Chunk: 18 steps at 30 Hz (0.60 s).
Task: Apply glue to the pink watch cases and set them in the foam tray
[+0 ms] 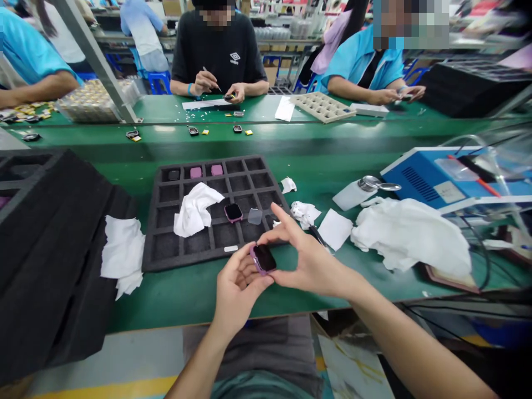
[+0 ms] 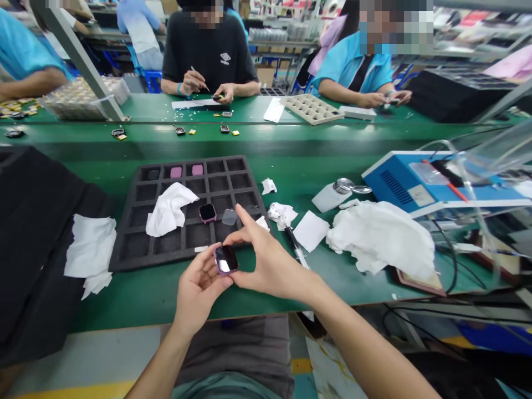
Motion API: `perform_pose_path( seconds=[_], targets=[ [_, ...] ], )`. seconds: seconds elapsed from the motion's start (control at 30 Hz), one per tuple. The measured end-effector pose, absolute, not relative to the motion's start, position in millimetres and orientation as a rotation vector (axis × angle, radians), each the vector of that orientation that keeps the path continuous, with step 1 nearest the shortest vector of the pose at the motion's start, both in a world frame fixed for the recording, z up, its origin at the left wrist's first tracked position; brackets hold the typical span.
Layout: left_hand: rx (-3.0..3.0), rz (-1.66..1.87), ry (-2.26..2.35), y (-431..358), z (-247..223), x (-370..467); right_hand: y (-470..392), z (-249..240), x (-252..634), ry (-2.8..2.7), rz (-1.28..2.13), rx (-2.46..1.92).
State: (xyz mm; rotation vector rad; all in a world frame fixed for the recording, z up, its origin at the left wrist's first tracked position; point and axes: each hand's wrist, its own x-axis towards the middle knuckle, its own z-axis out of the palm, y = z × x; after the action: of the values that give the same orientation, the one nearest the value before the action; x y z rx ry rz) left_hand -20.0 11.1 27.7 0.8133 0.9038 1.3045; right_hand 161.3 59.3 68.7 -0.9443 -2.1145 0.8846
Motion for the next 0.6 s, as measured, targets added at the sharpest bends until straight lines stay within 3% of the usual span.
perform_pose_path(
  seconds=[0.4,0.53,0.6],
  targets=[
    [0.871,1.328,0.888,4,14,-31,33,49,149,-1.982,0.805,-0.962],
    [0.849,1.312,0.887,5,14,-31,30,47,196,-1.955,0.893,-1.079],
    [0.821,1.336,0.882,6,13,-30,34,44,235,-1.719,0.855,-1.345]
  ],
)
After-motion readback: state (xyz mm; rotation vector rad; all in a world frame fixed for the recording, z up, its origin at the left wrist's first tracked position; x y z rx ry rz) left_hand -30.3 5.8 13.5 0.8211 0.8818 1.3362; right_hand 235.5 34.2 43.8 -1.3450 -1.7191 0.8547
